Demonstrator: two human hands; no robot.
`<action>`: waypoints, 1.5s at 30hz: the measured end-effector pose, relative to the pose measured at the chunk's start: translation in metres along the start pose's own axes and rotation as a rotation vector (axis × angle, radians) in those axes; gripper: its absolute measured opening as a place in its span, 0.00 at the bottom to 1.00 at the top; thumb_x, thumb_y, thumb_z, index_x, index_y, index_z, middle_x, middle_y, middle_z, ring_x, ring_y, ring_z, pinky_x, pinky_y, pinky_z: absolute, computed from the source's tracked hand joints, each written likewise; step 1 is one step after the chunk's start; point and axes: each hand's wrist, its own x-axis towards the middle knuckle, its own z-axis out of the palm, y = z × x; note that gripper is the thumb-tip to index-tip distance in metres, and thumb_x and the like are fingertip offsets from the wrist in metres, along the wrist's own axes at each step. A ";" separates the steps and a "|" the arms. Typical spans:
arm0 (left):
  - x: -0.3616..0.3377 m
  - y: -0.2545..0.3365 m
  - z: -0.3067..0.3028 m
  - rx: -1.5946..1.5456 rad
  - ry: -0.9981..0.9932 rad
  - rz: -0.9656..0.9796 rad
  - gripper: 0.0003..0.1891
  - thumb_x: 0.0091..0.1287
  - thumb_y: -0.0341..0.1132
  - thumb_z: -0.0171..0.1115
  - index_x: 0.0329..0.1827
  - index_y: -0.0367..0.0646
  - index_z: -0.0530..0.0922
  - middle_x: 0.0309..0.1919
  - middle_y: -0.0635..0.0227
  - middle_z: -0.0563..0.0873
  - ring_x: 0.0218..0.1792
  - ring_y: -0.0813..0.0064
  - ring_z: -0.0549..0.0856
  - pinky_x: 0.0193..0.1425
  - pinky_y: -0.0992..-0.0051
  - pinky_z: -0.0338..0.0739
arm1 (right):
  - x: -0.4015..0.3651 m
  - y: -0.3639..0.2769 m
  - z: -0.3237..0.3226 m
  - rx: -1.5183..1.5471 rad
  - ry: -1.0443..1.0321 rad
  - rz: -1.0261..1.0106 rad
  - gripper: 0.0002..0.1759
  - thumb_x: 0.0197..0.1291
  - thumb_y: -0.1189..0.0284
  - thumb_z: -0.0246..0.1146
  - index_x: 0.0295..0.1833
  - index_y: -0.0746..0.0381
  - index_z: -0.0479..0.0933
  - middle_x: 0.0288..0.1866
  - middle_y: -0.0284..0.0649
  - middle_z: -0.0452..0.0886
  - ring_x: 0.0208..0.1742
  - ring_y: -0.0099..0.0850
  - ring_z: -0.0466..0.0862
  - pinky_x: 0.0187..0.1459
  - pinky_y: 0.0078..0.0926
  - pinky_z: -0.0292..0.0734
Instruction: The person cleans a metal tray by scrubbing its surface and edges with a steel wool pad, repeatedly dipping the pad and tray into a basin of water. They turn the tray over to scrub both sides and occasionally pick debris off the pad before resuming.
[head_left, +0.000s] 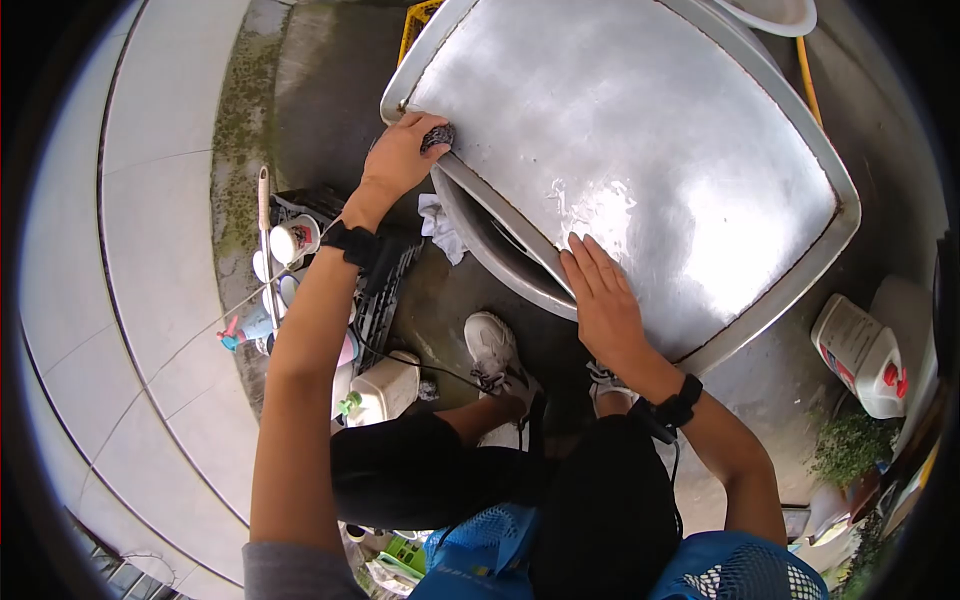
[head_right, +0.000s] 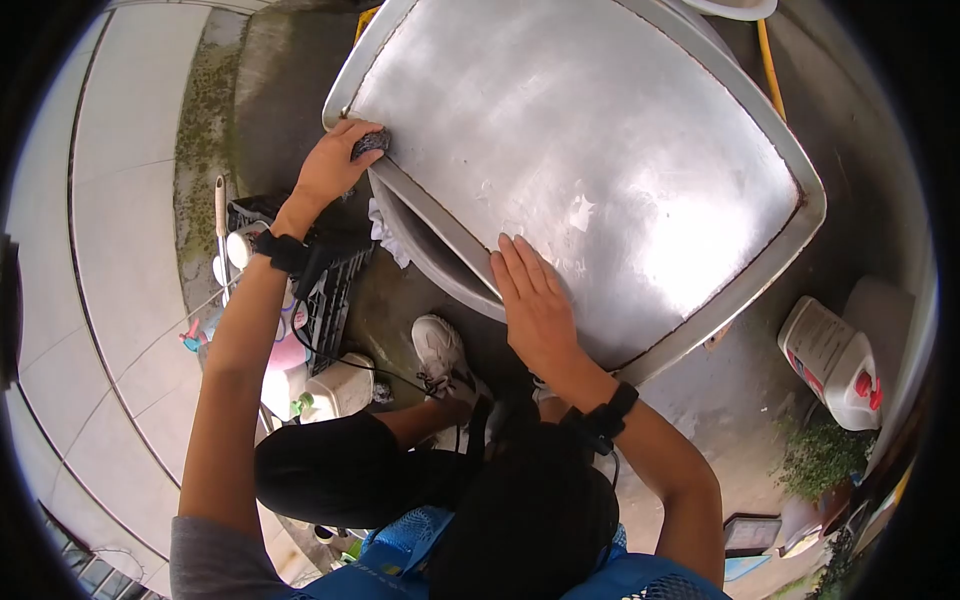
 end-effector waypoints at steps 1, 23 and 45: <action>-0.001 0.001 -0.001 0.000 -0.003 0.000 0.17 0.58 0.32 0.65 0.51 0.47 0.77 0.49 0.61 0.80 0.50 0.58 0.79 0.55 0.66 0.74 | 0.000 0.000 0.001 -0.005 0.004 -0.002 0.27 0.55 0.80 0.50 0.64 0.67 0.67 0.71 0.45 0.63 0.72 0.39 0.61 0.71 0.34 0.55; -0.021 0.050 -0.009 0.269 -0.226 0.321 0.18 0.49 0.23 0.59 0.46 0.44 0.77 0.43 0.60 0.80 0.45 0.56 0.78 0.53 0.64 0.74 | -0.002 0.001 0.001 -0.007 0.010 0.007 0.28 0.54 0.80 0.50 0.64 0.67 0.67 0.71 0.44 0.63 0.73 0.37 0.61 0.71 0.33 0.55; -0.009 0.046 0.004 0.142 -0.209 0.204 0.12 0.56 0.31 0.65 0.44 0.51 0.80 0.35 0.65 0.81 0.40 0.60 0.78 0.51 0.67 0.72 | -0.001 0.001 0.000 -0.043 -0.011 0.010 0.28 0.56 0.78 0.50 0.65 0.66 0.67 0.72 0.42 0.62 0.73 0.36 0.60 0.72 0.32 0.54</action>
